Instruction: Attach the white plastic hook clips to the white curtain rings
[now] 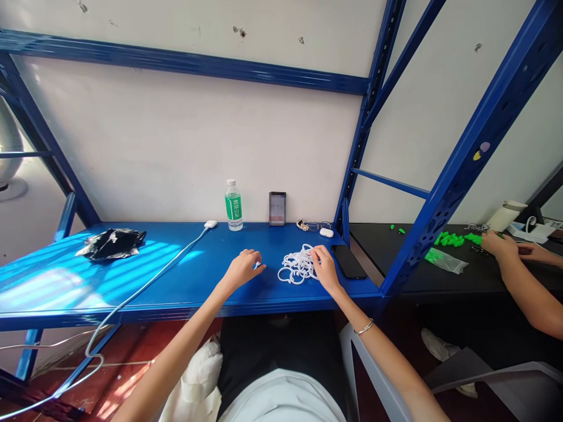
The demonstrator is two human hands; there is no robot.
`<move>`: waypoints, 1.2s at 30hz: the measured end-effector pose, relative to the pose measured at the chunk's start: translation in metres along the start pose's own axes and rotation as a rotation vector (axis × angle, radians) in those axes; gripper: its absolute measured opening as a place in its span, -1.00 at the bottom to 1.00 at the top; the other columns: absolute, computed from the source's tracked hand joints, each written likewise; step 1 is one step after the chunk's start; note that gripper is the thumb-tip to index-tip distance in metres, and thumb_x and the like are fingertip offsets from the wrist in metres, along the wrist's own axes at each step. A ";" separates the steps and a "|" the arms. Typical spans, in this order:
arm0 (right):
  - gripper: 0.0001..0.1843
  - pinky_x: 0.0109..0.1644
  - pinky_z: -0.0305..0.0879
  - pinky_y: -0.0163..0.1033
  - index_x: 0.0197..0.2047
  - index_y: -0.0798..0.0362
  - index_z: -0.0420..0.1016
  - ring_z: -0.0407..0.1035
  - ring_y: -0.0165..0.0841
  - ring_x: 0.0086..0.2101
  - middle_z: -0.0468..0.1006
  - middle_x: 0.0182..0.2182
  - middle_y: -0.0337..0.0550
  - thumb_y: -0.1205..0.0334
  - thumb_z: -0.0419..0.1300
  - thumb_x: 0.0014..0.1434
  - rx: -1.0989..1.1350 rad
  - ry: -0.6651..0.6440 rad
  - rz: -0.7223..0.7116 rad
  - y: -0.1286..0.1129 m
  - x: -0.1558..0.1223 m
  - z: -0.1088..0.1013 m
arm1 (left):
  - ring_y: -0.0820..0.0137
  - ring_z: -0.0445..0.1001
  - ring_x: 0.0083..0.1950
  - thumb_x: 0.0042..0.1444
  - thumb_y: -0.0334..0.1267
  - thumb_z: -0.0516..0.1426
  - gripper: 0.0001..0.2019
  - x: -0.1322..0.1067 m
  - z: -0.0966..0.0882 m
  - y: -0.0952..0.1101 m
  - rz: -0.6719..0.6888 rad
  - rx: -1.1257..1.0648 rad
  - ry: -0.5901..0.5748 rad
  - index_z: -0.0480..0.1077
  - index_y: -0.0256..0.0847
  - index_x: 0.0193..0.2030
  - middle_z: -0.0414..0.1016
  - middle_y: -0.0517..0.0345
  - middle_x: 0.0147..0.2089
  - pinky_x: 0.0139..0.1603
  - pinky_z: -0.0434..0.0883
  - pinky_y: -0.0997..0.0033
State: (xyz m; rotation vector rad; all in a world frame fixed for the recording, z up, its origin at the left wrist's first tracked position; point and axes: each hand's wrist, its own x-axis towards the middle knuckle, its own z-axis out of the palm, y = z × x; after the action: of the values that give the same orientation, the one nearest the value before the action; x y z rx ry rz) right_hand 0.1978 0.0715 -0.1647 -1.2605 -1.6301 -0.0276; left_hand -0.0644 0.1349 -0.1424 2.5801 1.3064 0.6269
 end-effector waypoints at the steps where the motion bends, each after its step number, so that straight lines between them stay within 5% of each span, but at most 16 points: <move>1: -0.67 -0.18 0.27 -0.18 -0.33 0.03 0.37 0.33 -0.24 -0.25 0.40 -0.30 -0.05 0.13 -0.11 0.35 -0.042 -0.012 -0.020 0.003 -0.001 0.002 | 0.10 0.44 -0.11 0.09 -0.10 0.11 -0.74 0.000 0.001 -0.001 -0.024 0.085 -0.009 0.46 -0.26 -0.28 0.50 -0.10 -0.22 -0.24 0.35 0.30; 6: -0.73 -0.13 0.27 -0.10 -0.30 0.02 0.40 0.31 -0.21 -0.23 0.42 -0.28 -0.06 0.24 -0.09 0.32 -0.164 -0.045 -0.083 0.007 -0.004 0.007 | 0.05 0.44 -0.07 0.09 -0.27 0.12 -0.86 -0.002 0.006 -0.004 -0.089 0.252 -0.106 0.46 -0.30 -0.33 0.52 -0.19 -0.23 -0.17 0.33 0.28; 10: -0.76 -0.08 0.27 -0.08 -0.22 0.02 0.43 0.31 -0.20 -0.18 0.42 -0.23 -0.05 0.29 -0.06 0.29 -0.160 -0.008 -0.094 -0.002 -0.004 0.002 | 0.12 0.46 -0.12 0.13 -0.30 0.06 -0.84 0.000 0.007 -0.003 -0.060 0.154 -0.096 0.44 -0.30 -0.36 0.52 -0.17 -0.23 -0.21 0.31 0.32; 16: -0.77 0.00 0.29 -0.09 -0.12 0.02 0.45 0.33 -0.21 -0.09 0.45 -0.17 -0.05 0.27 -0.02 0.29 0.025 -0.061 -0.175 -0.023 -0.007 0.000 | 0.37 0.42 -0.37 0.14 0.05 0.06 -0.65 -0.004 -0.006 0.019 0.109 -0.533 -0.254 0.37 -0.25 -0.26 0.52 0.06 -0.30 -0.38 0.31 0.44; 20: -0.72 -0.03 0.32 -0.09 0.04 -0.05 0.42 0.33 -0.20 -0.02 0.44 -0.03 -0.05 0.20 0.03 0.30 0.140 -0.203 -0.176 -0.036 -0.012 0.008 | 0.43 0.42 -0.37 0.11 0.07 0.10 -0.63 -0.008 -0.008 0.038 0.103 -0.942 -0.355 0.30 -0.25 -0.23 0.50 0.09 -0.31 -0.31 0.36 0.43; 28: -0.71 -0.35 0.27 -0.22 -0.31 0.00 0.53 0.33 -0.35 -0.50 0.50 -0.44 -0.16 0.04 0.08 0.27 0.399 -0.327 0.037 -0.044 -0.015 0.012 | 0.44 0.43 -0.41 0.09 0.03 0.16 -0.65 -0.010 0.009 0.052 0.054 -1.188 -0.409 0.29 -0.27 -0.30 0.46 0.11 -0.41 -0.32 0.36 0.43; 36: -0.67 -0.50 0.02 -0.33 -0.45 0.08 0.37 0.15 -0.48 -0.58 0.33 -0.55 -0.24 0.00 0.16 0.18 0.973 -0.621 0.381 -0.050 -0.016 0.011 | 0.56 0.17 -0.55 0.16 0.02 0.10 -0.58 -0.013 0.012 0.057 0.073 -1.315 -0.457 0.26 -0.29 -0.53 0.18 0.28 -0.60 -0.47 0.20 0.50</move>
State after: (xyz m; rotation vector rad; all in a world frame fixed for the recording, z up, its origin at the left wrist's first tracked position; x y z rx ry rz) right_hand 0.1530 0.0445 -0.1551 -0.7857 -1.5178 1.3390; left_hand -0.0247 0.0913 -0.1376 1.5028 0.3614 0.5574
